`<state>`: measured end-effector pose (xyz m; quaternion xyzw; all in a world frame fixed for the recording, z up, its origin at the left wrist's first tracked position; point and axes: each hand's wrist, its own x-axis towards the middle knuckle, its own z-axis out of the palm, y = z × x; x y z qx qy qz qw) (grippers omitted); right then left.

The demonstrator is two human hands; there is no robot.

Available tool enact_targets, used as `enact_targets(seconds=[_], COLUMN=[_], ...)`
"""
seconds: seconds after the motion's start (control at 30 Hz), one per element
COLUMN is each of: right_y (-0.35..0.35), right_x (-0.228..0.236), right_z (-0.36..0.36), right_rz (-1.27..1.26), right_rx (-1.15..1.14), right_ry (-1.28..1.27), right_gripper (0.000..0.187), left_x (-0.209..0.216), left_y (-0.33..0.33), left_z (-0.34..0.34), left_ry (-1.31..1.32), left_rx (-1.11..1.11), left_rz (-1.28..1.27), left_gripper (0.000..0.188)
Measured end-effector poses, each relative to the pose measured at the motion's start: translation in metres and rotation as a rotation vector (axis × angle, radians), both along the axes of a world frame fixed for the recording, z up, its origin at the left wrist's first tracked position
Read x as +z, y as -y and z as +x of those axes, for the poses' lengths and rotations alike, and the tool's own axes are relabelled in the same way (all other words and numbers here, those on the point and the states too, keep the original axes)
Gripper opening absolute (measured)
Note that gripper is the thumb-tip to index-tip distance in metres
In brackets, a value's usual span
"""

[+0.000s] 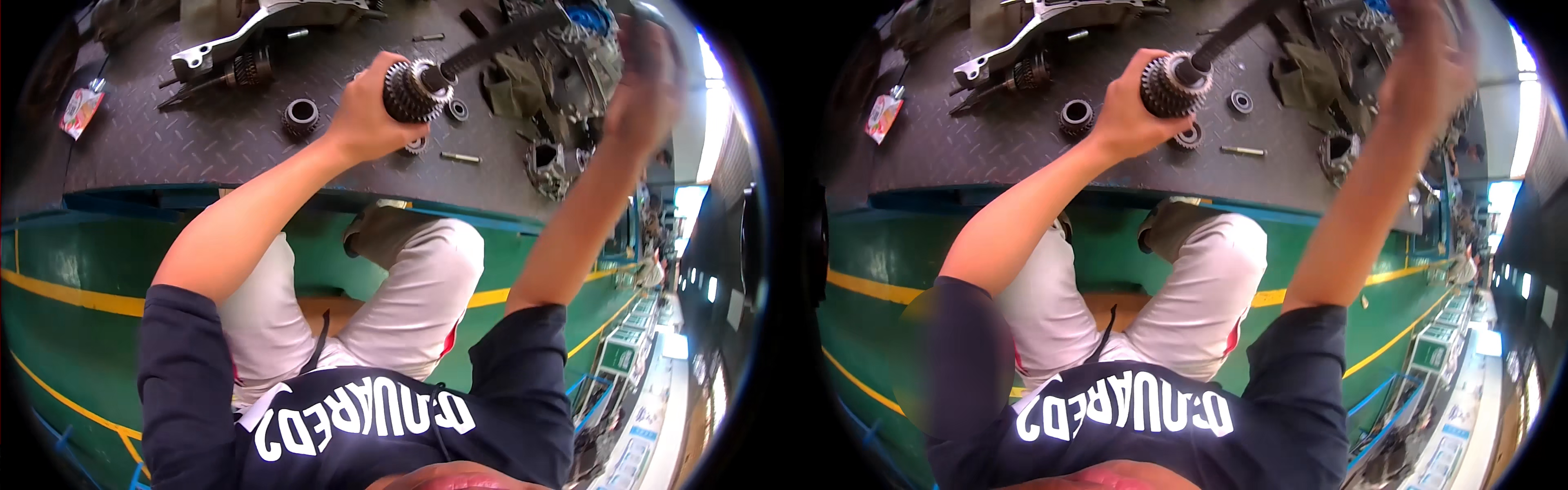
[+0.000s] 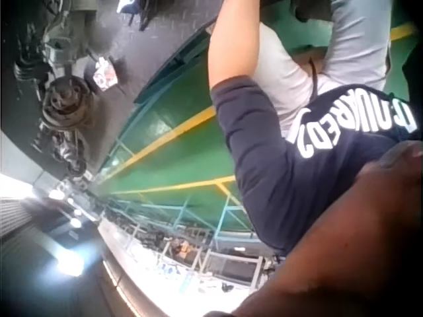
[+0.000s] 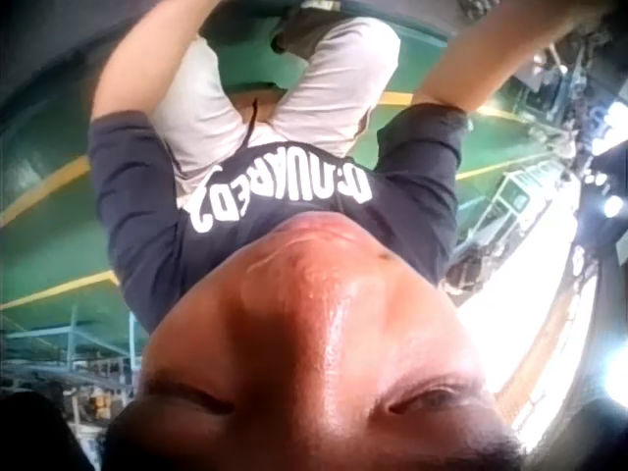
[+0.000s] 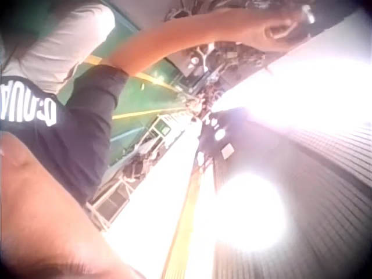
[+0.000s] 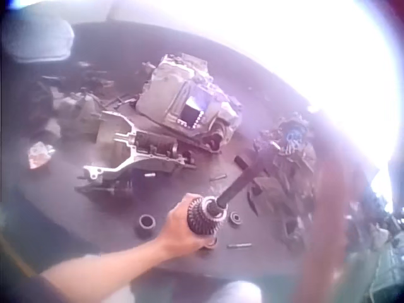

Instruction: The person disassembles transmission components by sliding gears, bearings, and rings onto and off a shaft by hand, then organizes the disassembled parts across the workbench.

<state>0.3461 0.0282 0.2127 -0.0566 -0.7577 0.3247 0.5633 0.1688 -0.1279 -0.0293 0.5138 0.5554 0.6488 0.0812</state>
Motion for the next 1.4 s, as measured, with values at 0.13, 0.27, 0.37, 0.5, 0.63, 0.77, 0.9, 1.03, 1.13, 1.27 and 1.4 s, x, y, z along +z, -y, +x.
enact_targets(seconds=[0.13, 0.27, 0.37, 0.5, 0.63, 0.77, 0.9, 1.03, 1.13, 1.27, 1.4], right_y=[-0.004, 0.0, 0.015, 0.015, 0.007, 0.026, 0.062, 0.057, 0.064, 0.064, 0.008], right_x=[-0.137, -0.237, -0.253, -0.259, -0.262, -0.192, -0.118, -0.115, -0.042, 0.023, -0.05], right_z=[-0.005, 0.017, 0.012, 0.007, 0.017, -0.002, -0.022, -0.035, -0.035, -0.027, -0.012], right_rz=[0.103, 0.087, -0.016, -0.032, 0.064, -0.001, -0.019, -0.029, 0.123, 0.075, 0.276], right_rx=[-0.335, -0.319, -0.303, -0.262, -0.222, -0.178, 0.04, 0.042, -0.269, -0.24, -0.446], right_ry=[0.373, 0.653, 0.695, 0.797, 0.831, 0.56, 0.621, 0.587, 0.528, 0.093, 0.389], right_gripper=[0.037, 0.068, 0.068, 0.075, 0.072, 0.054, 0.049, 0.033, 0.025, 0.036, 0.025], left_x=[-0.001, 0.006, 0.005, 0.008, 0.012, 0.01, 0.01, 0.007, 0.003, 0.008, 0.009], left_y=[0.005, 0.001, 0.006, 0.01, 0.007, 0.008, 0.009, 0.006, 0.005, 0.005, 0.01], left_z=[-0.007, 0.004, 0.005, 0.0, 0.002, 0.001, 0.0, 0.003, -0.001, -0.001, -0.004], left_ry=[0.044, 0.083, 0.116, 0.133, 0.115, 0.112, 0.123, 0.131, 0.102, 0.147, 0.154], left_rx=[-0.025, -0.069, -0.058, -0.075, -0.106, -0.111, -0.077, -0.114, -0.099, -0.132, -0.103], left_rz=[-0.018, -0.006, -0.054, -0.087, -0.088, -0.087, -0.132, -0.109, -0.059, -0.05, -0.08], left_gripper=[0.071, 0.068, 0.07, 0.071, 0.072, 0.072, 0.074, 0.074, 0.072, 0.07, 0.068])
